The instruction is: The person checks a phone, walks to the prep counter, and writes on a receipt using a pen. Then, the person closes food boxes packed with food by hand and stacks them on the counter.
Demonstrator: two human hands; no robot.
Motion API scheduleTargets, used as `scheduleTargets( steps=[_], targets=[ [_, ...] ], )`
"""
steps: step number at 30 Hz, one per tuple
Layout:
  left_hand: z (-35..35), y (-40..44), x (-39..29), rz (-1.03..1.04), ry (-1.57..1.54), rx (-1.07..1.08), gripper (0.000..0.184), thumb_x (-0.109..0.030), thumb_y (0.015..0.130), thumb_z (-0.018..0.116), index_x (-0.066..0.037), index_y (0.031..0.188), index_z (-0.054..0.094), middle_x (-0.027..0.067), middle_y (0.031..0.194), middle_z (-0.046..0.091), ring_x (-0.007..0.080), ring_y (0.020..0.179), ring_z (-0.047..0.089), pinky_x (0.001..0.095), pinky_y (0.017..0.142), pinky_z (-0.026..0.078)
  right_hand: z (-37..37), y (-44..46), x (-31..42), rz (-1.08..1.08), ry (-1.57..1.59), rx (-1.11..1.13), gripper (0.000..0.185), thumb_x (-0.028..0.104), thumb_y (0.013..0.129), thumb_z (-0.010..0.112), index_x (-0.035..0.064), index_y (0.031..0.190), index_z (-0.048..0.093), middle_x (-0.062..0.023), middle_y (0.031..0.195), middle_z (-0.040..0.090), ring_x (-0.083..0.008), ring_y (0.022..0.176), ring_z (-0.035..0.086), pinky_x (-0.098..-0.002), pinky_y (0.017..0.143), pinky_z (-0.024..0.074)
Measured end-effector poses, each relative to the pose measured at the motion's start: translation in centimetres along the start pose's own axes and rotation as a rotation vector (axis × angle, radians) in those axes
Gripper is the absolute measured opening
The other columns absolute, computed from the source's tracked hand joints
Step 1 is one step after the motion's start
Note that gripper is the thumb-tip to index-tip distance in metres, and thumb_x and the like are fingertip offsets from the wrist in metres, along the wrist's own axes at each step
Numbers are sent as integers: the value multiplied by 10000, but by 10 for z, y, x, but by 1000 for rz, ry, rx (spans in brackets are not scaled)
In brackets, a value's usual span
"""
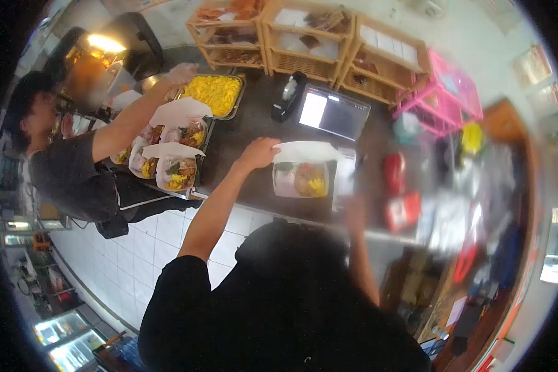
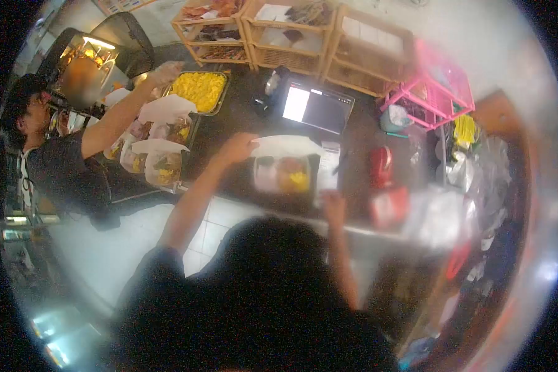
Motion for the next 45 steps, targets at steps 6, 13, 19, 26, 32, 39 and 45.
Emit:
scheduleTargets(
  steps=[6,13,19,26,32,39,45],
  targets=[
    [-27,-69,-38,-180,-131,60,352,-227,885,557,-47,1179,624,228,1107,658,420,1023,621,495,900,483,33,-81,-37,-177,-628,199,273,250,905,600,23,1033,684,-174,956,689,-319,886,667,-444,818,514],
    [30,-131,-54,-414,-479,18,419,-196,824,552,-28,1208,557,247,997,675,431,959,646,482,848,498,70,-51,57,-173,-439,106,225,213,888,619,37,1013,680,-202,953,672,-389,901,647,-460,824,509],
    [51,-141,-62,-613,-691,90,519,-192,830,566,5,1302,479,278,1034,663,411,989,657,461,879,506,115,-8,117,-79,-649,299,313,234,849,655,91,1127,657,-170,1192,623,-376,966,639,-465,818,526],
    [91,-146,-25,-423,-440,58,651,-198,834,585,26,1407,374,296,1298,544,414,1214,535,443,1033,424,158,-8,99,-407,-629,185,528,202,780,679,159,1295,573,-139,1254,593,-311,989,648,-422,843,542],
    [58,-138,-79,-359,-787,-189,608,-40,770,537,44,1358,409,277,1259,554,406,1208,531,433,1047,403,145,2,96,-667,-977,-32,607,177,771,678,117,1354,522,-147,1224,606,-307,977,643,-408,849,535],
    [99,-142,-70,-326,-797,-180,737,4,757,555,21,1436,269,265,1364,452,393,1263,478,432,1046,408,111,-4,127,-258,-493,125,261,200,842,645,138,1094,675,-198,998,644,-390,918,624,-478,810,501],
    [73,-163,-80,-171,-849,140,747,-67,818,656,-30,1471,294,209,1374,487,310,1214,540,384,956,490,28,-38,56,-88,-421,167,233,240,890,617,39,1002,655,-160,992,656,-360,887,637,-468,772,504]
  ],
)
Point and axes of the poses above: each hand's wrist, its own y-axis towards the middle knuckle, its own z-axis out of the palm, x = y × z, the point moved 5 cm from there along y, towards the middle knuckle
